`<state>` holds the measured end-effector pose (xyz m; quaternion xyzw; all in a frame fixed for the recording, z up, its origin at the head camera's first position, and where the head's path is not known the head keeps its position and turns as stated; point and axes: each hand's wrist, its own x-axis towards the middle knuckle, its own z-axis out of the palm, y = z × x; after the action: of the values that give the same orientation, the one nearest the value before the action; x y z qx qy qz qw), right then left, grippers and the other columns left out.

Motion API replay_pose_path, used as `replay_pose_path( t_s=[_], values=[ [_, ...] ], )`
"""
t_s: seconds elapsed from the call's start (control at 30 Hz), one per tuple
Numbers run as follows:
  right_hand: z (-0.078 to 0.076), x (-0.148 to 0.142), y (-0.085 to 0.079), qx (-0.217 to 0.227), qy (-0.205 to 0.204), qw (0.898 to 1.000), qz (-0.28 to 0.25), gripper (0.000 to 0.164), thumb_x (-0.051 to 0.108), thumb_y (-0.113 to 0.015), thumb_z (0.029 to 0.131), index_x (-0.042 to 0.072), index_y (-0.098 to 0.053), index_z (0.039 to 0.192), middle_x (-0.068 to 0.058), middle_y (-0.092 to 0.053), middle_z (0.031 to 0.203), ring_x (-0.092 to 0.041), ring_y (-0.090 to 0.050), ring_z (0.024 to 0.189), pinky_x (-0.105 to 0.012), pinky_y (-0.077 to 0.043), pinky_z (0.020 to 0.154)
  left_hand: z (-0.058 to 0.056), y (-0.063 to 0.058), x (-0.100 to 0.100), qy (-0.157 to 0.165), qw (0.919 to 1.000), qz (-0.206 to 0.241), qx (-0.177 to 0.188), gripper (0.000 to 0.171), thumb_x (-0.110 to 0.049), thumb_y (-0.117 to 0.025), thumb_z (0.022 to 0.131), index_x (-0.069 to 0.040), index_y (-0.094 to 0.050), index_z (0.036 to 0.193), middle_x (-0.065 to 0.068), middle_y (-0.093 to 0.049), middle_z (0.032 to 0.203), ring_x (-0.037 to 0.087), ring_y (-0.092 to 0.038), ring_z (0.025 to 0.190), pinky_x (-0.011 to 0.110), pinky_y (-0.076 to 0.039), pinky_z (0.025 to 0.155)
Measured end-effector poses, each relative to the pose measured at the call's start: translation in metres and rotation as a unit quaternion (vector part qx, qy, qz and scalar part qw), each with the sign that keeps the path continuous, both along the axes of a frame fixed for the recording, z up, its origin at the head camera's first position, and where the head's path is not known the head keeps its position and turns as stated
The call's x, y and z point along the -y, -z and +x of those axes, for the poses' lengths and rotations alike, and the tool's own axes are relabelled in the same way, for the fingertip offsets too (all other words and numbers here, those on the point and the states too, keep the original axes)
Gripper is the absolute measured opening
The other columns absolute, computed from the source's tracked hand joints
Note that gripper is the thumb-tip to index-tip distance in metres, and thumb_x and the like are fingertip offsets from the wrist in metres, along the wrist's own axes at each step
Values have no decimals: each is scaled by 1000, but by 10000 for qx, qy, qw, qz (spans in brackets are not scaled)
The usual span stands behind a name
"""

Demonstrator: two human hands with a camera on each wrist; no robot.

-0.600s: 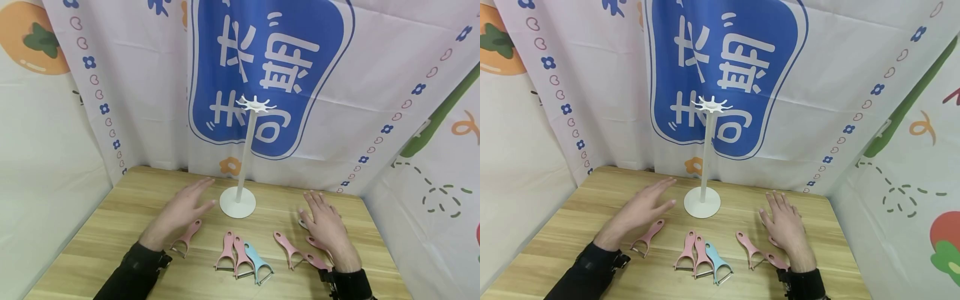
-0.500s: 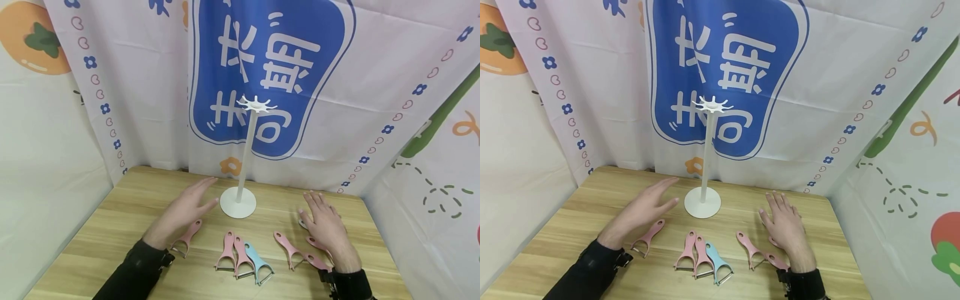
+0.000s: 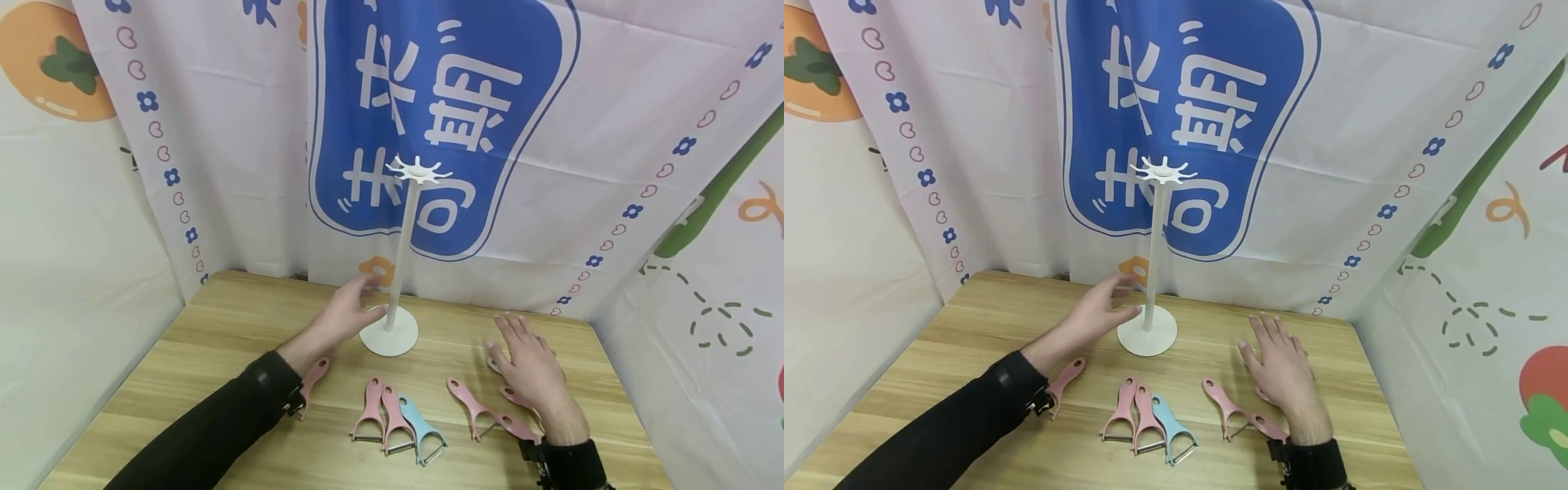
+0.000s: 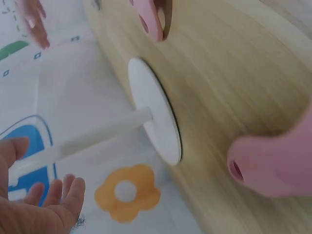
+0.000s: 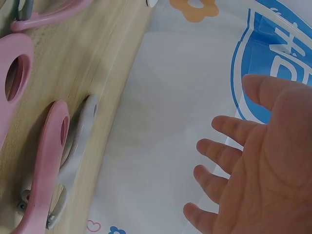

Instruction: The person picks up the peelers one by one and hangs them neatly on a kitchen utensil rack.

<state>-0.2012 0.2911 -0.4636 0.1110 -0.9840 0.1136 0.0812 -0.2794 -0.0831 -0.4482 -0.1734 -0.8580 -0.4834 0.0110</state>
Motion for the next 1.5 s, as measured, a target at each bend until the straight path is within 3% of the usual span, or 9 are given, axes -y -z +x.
replay_pose_path(
  t_s=[0.17, 0.27, 0.57, 0.8, 1.27, 1.5],
  values=[
    [-1, 0, 0, 0, 3, 10000, 2, 68, 50, -43, 109, 9, -34, 162, -19, -29, 167, -44, -21, 153, -70, -19, 116, -16, 6, -14, 80, 9984, 532, 171, 61, -12, -77, 92, -6, -50, 147, 13, -55, 143, 36, -56, 131, 44, -51, 102],
    [-1, 0, 0, -5, 2, 10000, 5, 67, 50, -43, 109, 10, -34, 162, -19, -30, 166, -44, -22, 152, -70, -20, 116, -24, 9, -21, 79, 9979, 611, 218, 50, -13, -74, 94, -7, -54, 139, 10, -59, 137, 32, -60, 126, 42, -52, 102],
    [0, 0, -2, -25, -19, 10000, -71, 66, 46, -46, 109, 8, -35, 162, -21, -32, 165, -44, -23, 152, -70, -21, 116, -34, 11, -34, -166, 9991, 295, 245, 28, -20, -68, 100, -8, -61, 125, 10, -64, 125, 30, -63, 119, 45, -52, 100],
    [1, -1, -2, -31, -20, 10000, -72, 66, 47, -45, 109, 9, -35, 162, -20, -34, 164, -44, -24, 151, -70, -22, 116, -39, 14, -39, -64, 9999, -10, -128, 24, -14, -64, 102, -4, -59, 123, 11, -65, 115, 28, -66, 110, 42, -55, 95],
    [2, -3, -2, -20, -80, 9999, -119, 76, 61, -34, 107, 9, -35, 162, -21, -34, 164, -45, -32, 148, -64, -26, 117, -24, 12, -44, 302, 9986, -187, -402, 20, -8, -64, 101, -6, -56, 119, 8, -65, 104, 21, -67, 98, 35, -59, 83],
    [2, -1, -3, 146, -144, 9991, -366, 70, 48, -51, 106, 8, -35, 161, -21, -35, 163, -45, -36, 145, -65, -30, 115, -7, 10, -42, 431, 9987, -189, -191, 27, -11, -62, 103, -7, -55, 128, 9, -65, 113, 22, -67, 106, 36, -58, 87]
  ],
)
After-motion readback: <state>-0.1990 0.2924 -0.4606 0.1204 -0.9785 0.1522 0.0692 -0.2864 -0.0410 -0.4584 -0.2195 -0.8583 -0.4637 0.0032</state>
